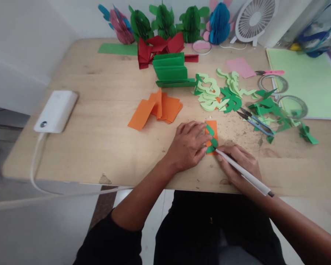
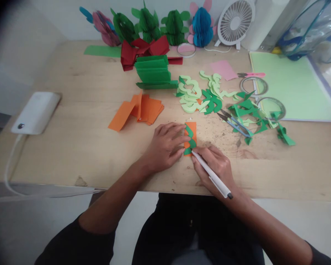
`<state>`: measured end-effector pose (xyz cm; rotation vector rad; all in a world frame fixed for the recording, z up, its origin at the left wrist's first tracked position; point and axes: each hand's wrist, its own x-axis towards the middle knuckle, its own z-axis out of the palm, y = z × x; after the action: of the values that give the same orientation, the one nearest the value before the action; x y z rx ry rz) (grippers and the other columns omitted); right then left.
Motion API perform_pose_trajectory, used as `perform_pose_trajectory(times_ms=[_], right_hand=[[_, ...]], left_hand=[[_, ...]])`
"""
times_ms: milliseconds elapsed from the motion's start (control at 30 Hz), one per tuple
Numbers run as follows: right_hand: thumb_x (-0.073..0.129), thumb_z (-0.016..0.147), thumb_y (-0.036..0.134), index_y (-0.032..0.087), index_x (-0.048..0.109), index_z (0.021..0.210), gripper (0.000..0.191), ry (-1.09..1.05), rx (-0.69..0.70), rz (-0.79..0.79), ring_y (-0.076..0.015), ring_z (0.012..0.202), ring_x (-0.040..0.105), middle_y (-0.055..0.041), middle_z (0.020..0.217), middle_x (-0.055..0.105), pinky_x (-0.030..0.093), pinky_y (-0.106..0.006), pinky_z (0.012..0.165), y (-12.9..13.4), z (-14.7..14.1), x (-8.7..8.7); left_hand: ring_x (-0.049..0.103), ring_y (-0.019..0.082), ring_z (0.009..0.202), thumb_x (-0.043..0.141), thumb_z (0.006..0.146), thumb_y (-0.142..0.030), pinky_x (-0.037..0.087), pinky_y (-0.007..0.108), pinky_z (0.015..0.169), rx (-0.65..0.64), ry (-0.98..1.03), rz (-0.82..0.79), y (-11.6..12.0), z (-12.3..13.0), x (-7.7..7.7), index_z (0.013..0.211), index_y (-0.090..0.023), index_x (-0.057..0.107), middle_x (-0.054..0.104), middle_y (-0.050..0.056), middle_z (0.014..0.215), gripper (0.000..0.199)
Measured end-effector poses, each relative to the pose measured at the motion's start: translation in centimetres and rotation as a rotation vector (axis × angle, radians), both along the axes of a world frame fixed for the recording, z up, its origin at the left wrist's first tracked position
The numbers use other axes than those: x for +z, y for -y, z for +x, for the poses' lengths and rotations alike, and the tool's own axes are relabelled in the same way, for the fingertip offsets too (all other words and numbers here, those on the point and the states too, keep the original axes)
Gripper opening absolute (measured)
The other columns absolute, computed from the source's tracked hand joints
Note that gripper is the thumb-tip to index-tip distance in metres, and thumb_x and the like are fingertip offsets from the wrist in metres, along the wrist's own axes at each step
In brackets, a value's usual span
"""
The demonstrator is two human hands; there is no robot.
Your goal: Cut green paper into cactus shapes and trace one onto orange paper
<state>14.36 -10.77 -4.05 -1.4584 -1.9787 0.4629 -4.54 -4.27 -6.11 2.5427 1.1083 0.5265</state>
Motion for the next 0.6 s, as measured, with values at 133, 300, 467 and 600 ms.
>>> perform_pose_trajectory(times_ms=[133, 300, 467, 600], right_hand=[[0.055, 0.088, 0.021, 0.022, 0.063, 0.097, 0.012, 0.026, -0.002, 0.018, -0.0193, 0.075, 0.067, -0.0051, 0.082, 0.071, 0.054, -0.032, 0.069, -0.03, -0.03, 0.06], [0.055, 0.088, 0.02, 0.022, 0.062, 0.097, 0.012, 0.02, -0.002, 0.004, -0.0189, 0.076, 0.067, -0.0052, 0.085, 0.072, 0.054, -0.032, 0.07, -0.03, -0.1, 0.1], [0.056, 0.088, 0.02, 0.022, 0.063, 0.097, 0.012, 0.031, -0.006, -0.001, -0.0187, 0.075, 0.067, -0.005, 0.084, 0.072, 0.054, -0.031, 0.069, 0.04, 0.01, 0.08], [0.057, 0.087, 0.021, 0.022, 0.063, 0.097, 0.011, 0.015, -0.013, -0.008, -0.0184, 0.074, 0.067, -0.0053, 0.086, 0.072, 0.053, -0.031, 0.069, 0.01, 0.05, 0.15]], left_hand=[[0.038, 0.029, 0.128, 0.049, 0.086, -0.029, 0.028, 0.048, 0.103, 0.004, 0.006, 0.007, 0.02, 0.01, -0.03, 0.114, -0.025, 0.064, 0.05, 0.008, 0.138, 0.033], [0.038, 0.029, 0.128, 0.047, 0.087, -0.027, 0.027, 0.048, 0.103, 0.004, 0.014, 0.01, 0.02, 0.0, -0.02, 0.114, -0.024, 0.065, 0.05, 0.009, 0.138, 0.033], [0.038, 0.03, 0.128, 0.05, 0.087, -0.033, 0.027, 0.048, 0.103, 0.0, 0.013, -0.001, 0.03, -0.01, 0.08, 0.114, -0.024, 0.064, 0.05, 0.009, 0.139, 0.032], [0.038, 0.03, 0.128, 0.05, 0.086, -0.031, 0.027, 0.048, 0.103, 0.001, 0.014, 0.008, 0.02, -0.01, 0.1, 0.115, -0.023, 0.064, 0.05, 0.01, 0.138, 0.033]])
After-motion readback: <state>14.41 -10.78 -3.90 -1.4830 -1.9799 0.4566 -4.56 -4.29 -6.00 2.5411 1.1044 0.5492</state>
